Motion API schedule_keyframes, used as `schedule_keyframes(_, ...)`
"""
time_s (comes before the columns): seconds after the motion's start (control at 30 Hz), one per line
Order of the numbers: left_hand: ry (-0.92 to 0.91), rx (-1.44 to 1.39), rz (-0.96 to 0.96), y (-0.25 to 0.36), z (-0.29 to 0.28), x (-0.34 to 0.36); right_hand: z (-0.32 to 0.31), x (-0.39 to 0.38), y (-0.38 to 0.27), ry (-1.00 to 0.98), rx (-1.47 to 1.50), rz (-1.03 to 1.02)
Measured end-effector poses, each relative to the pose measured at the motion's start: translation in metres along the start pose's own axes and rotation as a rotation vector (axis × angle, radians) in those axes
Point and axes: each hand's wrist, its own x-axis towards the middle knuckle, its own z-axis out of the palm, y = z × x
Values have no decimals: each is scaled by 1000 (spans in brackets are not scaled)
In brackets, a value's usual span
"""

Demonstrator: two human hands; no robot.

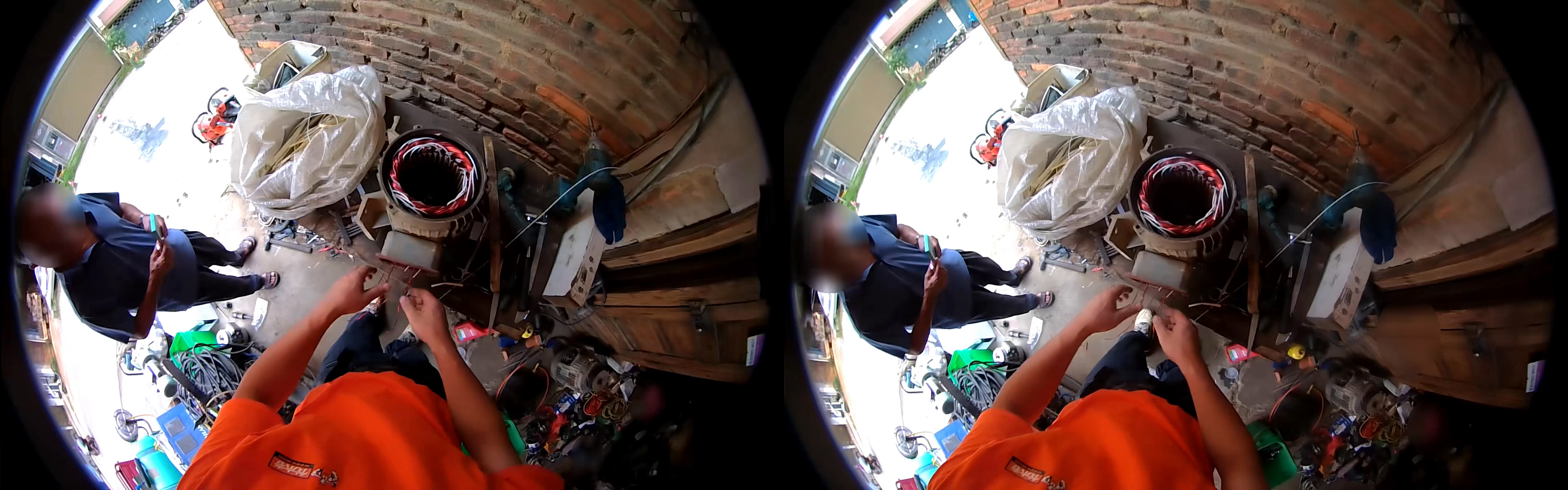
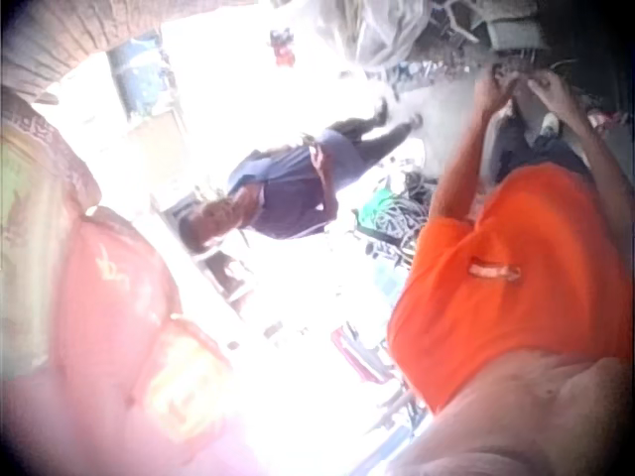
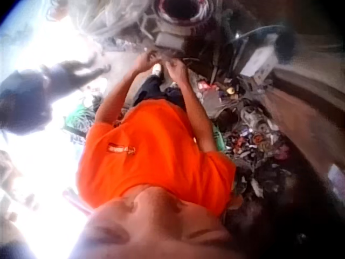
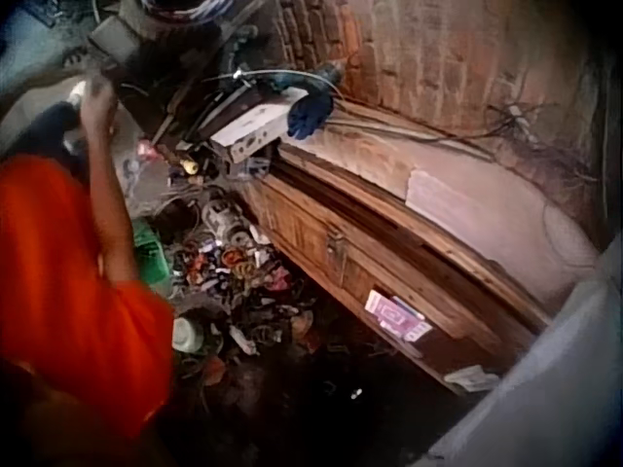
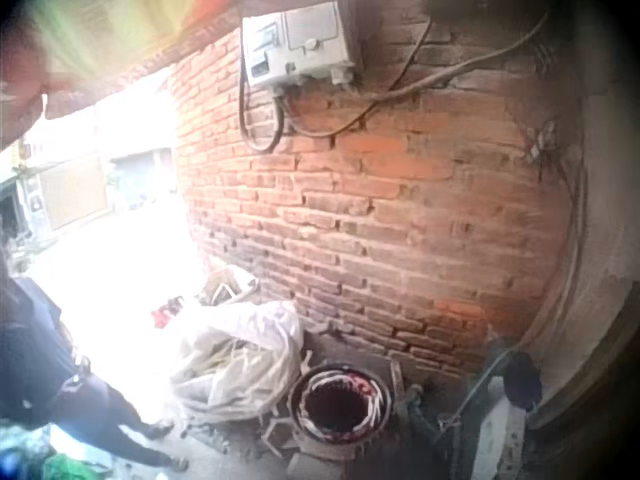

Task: The person works on a motor stator, stripping and twisting red and white wires by hand. They then use a hammer to tap a metal component into place on the stator assembly. The person continues to adjust the wires and the metal part, occasionally using the hammer to secure the assembly.

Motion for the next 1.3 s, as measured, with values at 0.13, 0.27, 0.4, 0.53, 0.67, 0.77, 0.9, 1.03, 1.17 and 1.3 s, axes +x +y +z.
schedule_keyframes(0.13,-76,-30,19,30,-65,-5,-33,-15,-49,-116,5,97)
schedule_keyframes(0.27,178,-50,382,61,-110,11,-47,-15,-88,-123,-61,111)
schedule_keyframes(0.4,290,154,771,83,-130,54,-59,-14,-118,-33,-114,120)
schedule_keyframes(0.53,181,215,953,77,-130,99,-73,-11,-135,53,-186,62)
schedule_keyframes(0.67,81,234,1126,64,-127,127,-76,-10,-145,151,-213,56)
schedule_keyframes(0.77,25,207,1127,63,-129,133,-73,2,-164,141,-255,45)
schedule_keyframes(0.9,-14,220,1095,65,-134,136,-67,14,-169,148,-280,26)
schedule_keyframes(1.03,-43,235,1069,70,-134,137,-65,11,-164,188,-258,71)
schedule_keyframes(1.17,-11,238,1054,65,-130,133,-67,12,-165,167,-252,61)
schedule_keyframes(1.3,-43,222,1055,65,-128,133,-92,16,-167,330,-264,83)
